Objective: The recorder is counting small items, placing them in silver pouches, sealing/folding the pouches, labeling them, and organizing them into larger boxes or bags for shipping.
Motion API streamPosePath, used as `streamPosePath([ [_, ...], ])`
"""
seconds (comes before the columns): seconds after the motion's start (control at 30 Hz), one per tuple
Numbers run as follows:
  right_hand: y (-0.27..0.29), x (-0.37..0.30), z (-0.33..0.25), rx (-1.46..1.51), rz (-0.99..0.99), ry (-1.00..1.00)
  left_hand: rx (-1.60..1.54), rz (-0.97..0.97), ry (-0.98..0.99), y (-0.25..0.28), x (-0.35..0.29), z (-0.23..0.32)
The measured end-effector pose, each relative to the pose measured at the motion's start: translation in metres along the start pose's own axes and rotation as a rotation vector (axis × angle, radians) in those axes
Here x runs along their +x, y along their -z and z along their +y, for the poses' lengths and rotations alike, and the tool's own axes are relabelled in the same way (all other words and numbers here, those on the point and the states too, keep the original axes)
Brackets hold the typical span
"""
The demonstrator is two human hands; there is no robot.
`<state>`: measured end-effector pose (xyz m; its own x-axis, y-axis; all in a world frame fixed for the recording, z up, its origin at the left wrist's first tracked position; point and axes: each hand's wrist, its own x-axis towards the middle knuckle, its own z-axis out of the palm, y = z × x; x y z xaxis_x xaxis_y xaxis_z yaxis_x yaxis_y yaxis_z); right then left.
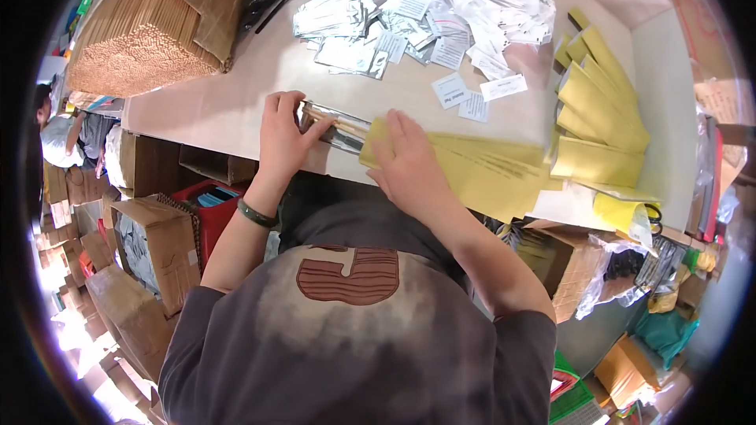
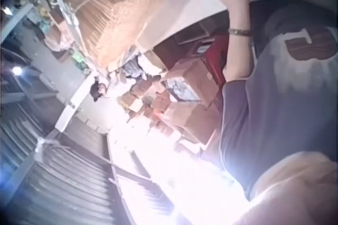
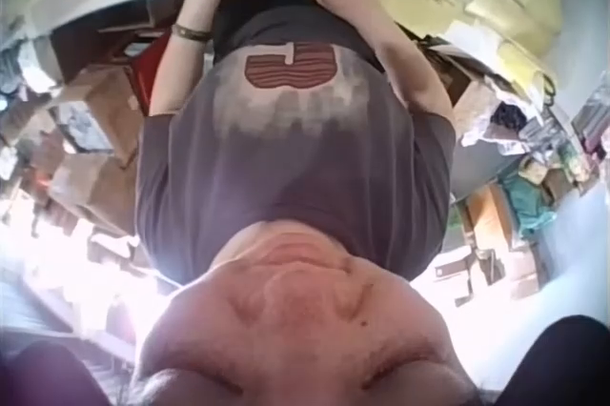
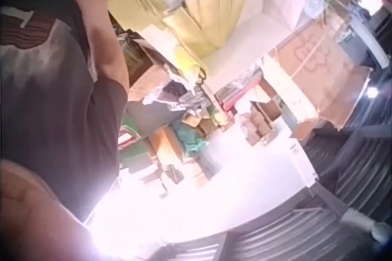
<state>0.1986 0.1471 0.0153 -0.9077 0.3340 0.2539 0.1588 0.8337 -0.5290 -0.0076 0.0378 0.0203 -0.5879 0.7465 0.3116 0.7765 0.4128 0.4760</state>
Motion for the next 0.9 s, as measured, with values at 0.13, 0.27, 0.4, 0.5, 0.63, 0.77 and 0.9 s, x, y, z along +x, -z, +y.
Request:
streamPosePath([
  [0.13, -0.002, 0.002, 0.002, -0.09, -0.01, -0.011, -0.134, -0.052, 0.037, -0.012, 0.002, 0.003],
  [0.27, 0.003, 0.004, 0.006, -0.095, -0.022, 0.003, -0.412, -0.421, 0.084, -0.013, -0.018, 0.044],
  [0.4, 0.014, 0.0, 0.0, -0.072, 0.0, 0.055, -0.272, -0.335, -0.199, 0.028, -0.016, 0.04],
  [0.5, -0.01, 0.013, -0.009, 0.025, 0.063, 0.239, 0.058, -0.392, -0.5, 0.034, -0.012, 0.01],
  [0.63, 0.061, 0.05, -0.008, -0.107, -0.025, 0.299, -0.006, -0.312, -0.442, 0.042, 0.005, -0.016],
  [0.77, 0.195, 0.019, 0.086, -0.192, 0.09, 0.071, -0.115, -0.21, -0.115, 0.042, 0.001, -0.022],
  [0.9, 0.266, -0.078, 0.156, -0.548, -0.142, -0.668, -0.285, -0.409, 0.115, 0.037, -0.032, -0.005],
])
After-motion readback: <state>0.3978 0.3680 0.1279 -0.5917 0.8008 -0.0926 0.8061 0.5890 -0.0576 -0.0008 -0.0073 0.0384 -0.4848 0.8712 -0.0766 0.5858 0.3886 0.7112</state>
